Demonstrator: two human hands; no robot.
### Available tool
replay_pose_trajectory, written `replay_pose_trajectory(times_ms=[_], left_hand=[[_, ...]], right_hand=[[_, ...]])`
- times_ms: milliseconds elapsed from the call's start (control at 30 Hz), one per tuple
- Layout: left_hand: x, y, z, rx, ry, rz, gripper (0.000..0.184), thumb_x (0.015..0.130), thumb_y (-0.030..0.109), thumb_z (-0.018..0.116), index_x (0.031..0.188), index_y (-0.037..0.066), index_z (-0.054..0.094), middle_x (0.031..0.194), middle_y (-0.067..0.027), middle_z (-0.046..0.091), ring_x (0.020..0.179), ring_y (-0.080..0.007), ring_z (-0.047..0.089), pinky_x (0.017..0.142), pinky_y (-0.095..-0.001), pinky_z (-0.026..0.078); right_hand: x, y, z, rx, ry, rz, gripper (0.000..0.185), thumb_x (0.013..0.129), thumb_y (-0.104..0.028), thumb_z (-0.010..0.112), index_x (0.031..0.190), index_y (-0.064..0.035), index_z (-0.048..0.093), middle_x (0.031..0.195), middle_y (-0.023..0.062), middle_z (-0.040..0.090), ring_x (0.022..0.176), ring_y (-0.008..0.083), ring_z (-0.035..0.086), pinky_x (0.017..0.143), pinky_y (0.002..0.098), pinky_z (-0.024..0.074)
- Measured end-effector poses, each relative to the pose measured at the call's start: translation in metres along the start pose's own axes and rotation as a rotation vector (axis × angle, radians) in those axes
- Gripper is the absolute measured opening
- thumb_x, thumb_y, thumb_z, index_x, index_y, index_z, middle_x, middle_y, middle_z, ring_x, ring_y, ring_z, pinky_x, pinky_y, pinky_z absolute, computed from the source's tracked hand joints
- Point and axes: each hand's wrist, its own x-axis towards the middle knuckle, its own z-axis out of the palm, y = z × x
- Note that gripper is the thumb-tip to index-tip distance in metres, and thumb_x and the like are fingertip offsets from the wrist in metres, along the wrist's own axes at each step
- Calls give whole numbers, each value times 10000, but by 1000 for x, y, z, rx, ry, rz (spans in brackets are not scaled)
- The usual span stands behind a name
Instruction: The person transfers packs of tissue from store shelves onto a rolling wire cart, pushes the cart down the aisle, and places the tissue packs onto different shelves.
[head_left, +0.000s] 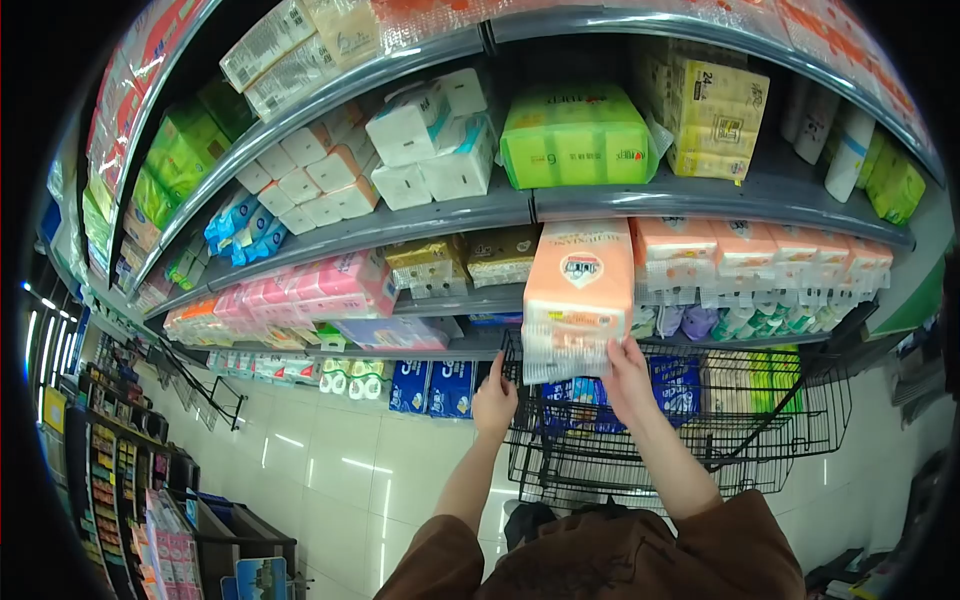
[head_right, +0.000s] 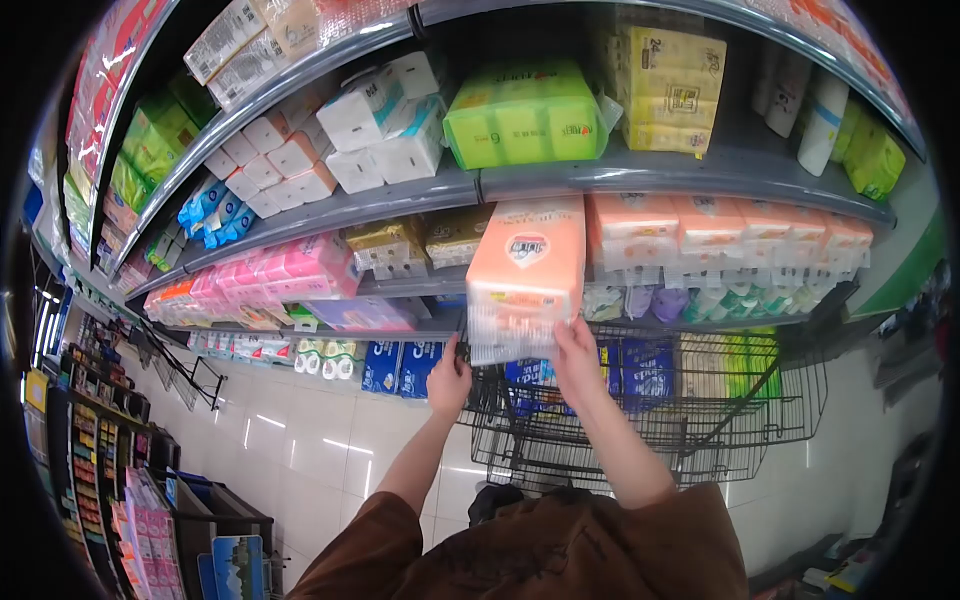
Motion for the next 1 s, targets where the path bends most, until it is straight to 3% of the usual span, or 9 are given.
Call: replay_pose_trajectory(times_ms=[100,167,233,300,367,500,633,800,1000], left_hand=[[0,7,-11,67,263,304,472,826,3,591,1294,32,539,1363,-275,430,1192,-454,472,983,-443,445],[-3,13,-20,-128,300,365,380,876,-13,555,1255,10,557,1334,-244,479,1146,-417,526,966,-422,460],[-4,10,-19,-361,72,327,318,955,47,508,1267,-3,542,1312,-194,526,1122,-341,568,967,-397,458],[-5,35,-21,-1160,-285,-249,471,1055,391,395,1360,44,487,1312,-107,566,1144,-228,577,987,-356,451],[1,35,2,-1518,-633,-456,562,1039,485,382,1411,68,448,1359,-106,543,1194,-227,557,1013,-358,437],[11,87,-12,-1740,-910,-585,604,1025,514,384,1448,84,412,1408,-105,509,1250,-227,525,1045,-384,421],[-7,108,-10,-1828,-1021,-583,610,1023,520,381,1452,88,406,1414,-102,504,1258,-229,520,1049,-389,419],[-73,90,-5,-1753,-945,-637,618,1020,528,376,1458,92,398,1420,-99,499,1266,-232,513,1054,-394,417],[-156,30,-19,-1491,-802,-714,628,1017,537,371,1465,97,389,1428,-94,492,1277,-235,506,1060,-401,414]], right_hand=[[-48,-8,-4,11,-13,69,243,1015,-141,515,1236,-42,510,1253,60,584,1170,161,550,1028,347,413],[-74,-14,-5,-7,2,104,315,1012,-130,516,1314,-47,485,1289,56,572,1194,164,544,1049,348,404],[-93,-15,-14,-57,5,111,345,1010,-122,518,1343,-50,472,1294,53,574,1195,165,547,1049,349,408],[-110,-20,-24,-87,-19,179,362,1008,-111,519,1362,-56,465,1276,47,586,1178,154,557,1024,338,428],[-120,-13,-44,-138,-22,217,364,1009,-107,518,1366,-59,464,1274,46,588,1175,150,560,1008,334,441],[-141,5,-79,-476,-56,284,286,1009,-121,531,1285,-47,517,1146,20,646,982,95,587,883,271,463],[-164,-2,-75,-600,-234,155,310,996,-62,543,1300,-9,521,1144,31,652,994,93,591,886,238,454],[-213,-46,-58,-1039,-322,224,165,906,-101,663,1019,19,667,730,118,671,610,129,615,580,282,471],[-249,-33,-62,-1058,-556,323,248,920,-104,659,1144,3,643,942,100,722,817,145,673,722,282,521]])
